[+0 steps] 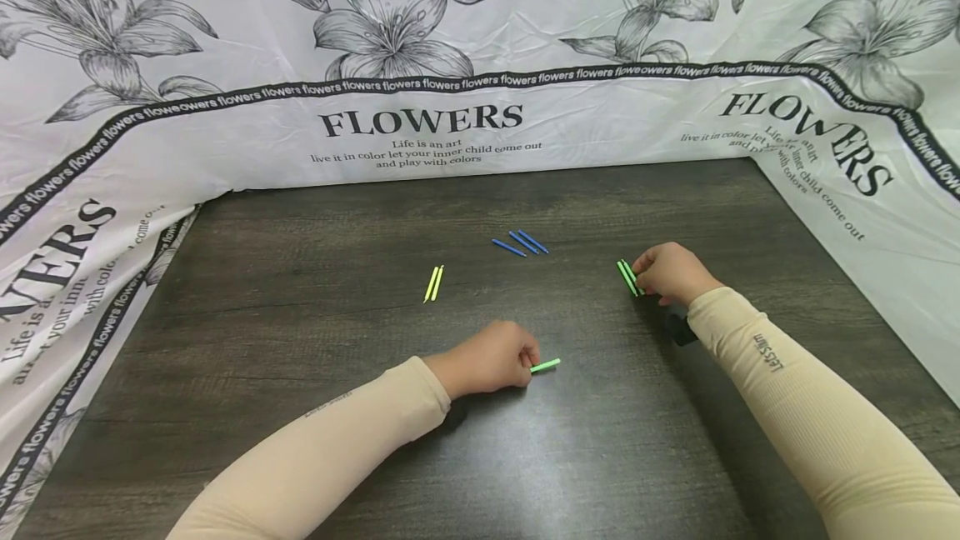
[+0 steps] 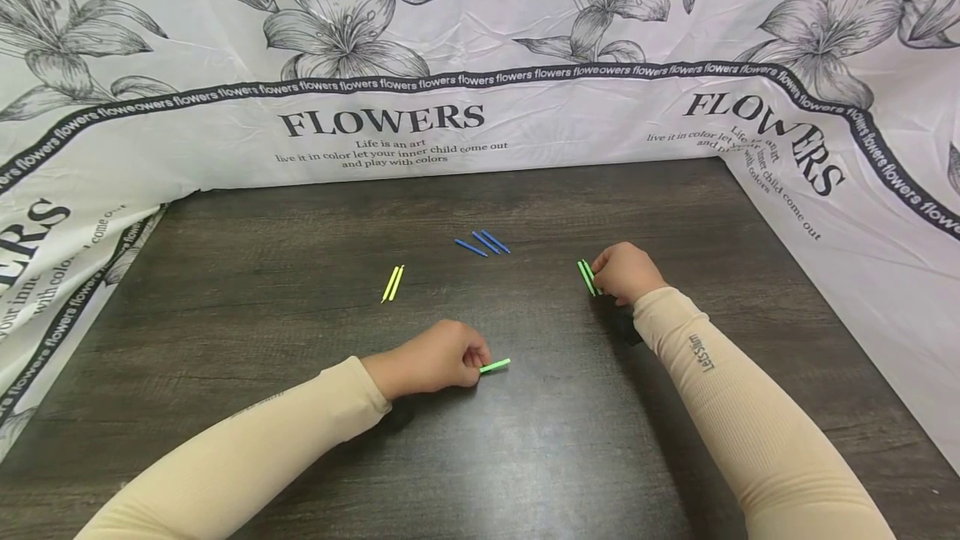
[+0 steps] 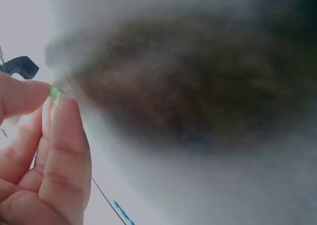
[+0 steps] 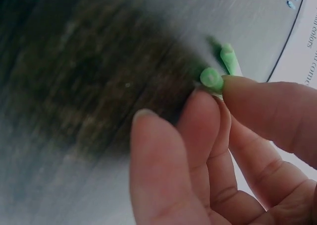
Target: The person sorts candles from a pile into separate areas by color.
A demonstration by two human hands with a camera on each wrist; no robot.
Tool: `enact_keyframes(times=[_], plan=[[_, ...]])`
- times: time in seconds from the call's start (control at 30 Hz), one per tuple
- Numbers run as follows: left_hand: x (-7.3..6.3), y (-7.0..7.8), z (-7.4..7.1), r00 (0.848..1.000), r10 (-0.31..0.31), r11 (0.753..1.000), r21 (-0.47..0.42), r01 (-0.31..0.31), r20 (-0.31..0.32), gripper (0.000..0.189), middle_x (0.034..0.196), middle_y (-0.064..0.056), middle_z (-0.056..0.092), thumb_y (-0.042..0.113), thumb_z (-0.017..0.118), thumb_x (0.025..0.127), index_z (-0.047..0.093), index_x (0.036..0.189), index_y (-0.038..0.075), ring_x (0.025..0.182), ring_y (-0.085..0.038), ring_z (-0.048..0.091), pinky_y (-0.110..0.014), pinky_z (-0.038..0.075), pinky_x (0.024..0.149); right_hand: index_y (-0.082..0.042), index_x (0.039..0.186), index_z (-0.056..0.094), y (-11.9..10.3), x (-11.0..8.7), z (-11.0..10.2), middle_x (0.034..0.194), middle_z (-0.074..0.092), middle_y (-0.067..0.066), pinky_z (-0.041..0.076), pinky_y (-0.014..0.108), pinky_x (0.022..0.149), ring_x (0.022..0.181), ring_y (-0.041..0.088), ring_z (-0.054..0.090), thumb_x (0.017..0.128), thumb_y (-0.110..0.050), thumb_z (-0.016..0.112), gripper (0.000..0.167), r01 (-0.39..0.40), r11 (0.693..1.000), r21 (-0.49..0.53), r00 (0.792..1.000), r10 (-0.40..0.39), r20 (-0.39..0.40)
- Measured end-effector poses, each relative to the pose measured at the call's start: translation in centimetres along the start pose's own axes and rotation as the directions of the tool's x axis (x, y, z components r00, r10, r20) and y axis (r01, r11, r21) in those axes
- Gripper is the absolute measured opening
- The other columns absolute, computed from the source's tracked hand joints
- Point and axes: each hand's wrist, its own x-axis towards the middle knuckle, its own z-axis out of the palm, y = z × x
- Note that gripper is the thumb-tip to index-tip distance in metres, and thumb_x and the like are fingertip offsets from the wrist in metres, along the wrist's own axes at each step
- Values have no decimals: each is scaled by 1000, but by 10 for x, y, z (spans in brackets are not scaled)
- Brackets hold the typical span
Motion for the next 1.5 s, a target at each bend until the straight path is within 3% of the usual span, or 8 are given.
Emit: enact_keyframes(times=[0.2, 0.43, 0.8, 1.03, 1.33, 1.5], plan=[[9, 0, -5, 995, -46, 990, -136, 34, -87, 16, 75, -4, 66, -9, 64, 77, 70, 89, -1, 61, -7, 55, -19, 46, 56, 10, 119, 57, 2, 1, -1, 105, 63, 23, 54, 35, 64, 93, 31, 63, 92, -4, 56, 31, 4, 1000, -1, 1000, -4, 6], [25, 1, -10, 975, -120, 968, -240, 74, -185, 13, 80, -6, 64, -6, 63, 82, 69, 93, -2, 63, -9, 56, -21, 48, 56, 10, 122, 56, 0, 0, -1, 103, 63, 23, 55, 37, 66, 94, 32, 62, 92, -3, 57, 33, -9, 1000, -1, 1000, 9, 4], [44, 3, -10, 946, -208, 932, -342, 116, -247, 15, 85, -3, 66, 0, 65, 82, 71, 95, 4, 72, -10, 55, -21, 45, 62, 11, 122, 55, -2, -3, 0, 99, 63, 23, 55, 36, 65, 92, 32, 62, 92, -3, 55, 33, -5, 1000, 24, 1000, 6, -11], [57, 7, -6, 936, -252, 864, -492, 105, -244, 20, 84, -4, 67, -3, 65, 80, 70, 98, 2, 68, -9, 55, -21, 44, 59, 13, 123, 54, 4, -1, -2, 99, 63, 24, 56, 37, 66, 92, 32, 63, 91, -2, 55, 35, -1, 998, 57, 1000, 1, 1], [72, 9, -3, 933, -295, 761, -641, 100, -205, 24, 90, -9, 68, -5, 64, 82, 68, 105, -2, 75, -13, 63, -28, 55, 74, 13, 124, 53, 6, 0, -2, 103, 61, 25, 56, 38, 68, 96, 34, 62, 91, -3, 56, 36, -9, 997, 79, 1000, 8, 8], [79, 8, -1, 933, -310, 733, -671, 110, -185, 27, 91, -9, 68, -6, 63, 82, 67, 108, -1, 78, -14, 63, -28, 55, 75, 11, 124, 53, 6, 0, -2, 104, 61, 25, 56, 38, 69, 97, 34, 61, 91, -4, 56, 36, -2, 997, 80, 1000, 2, -1]])
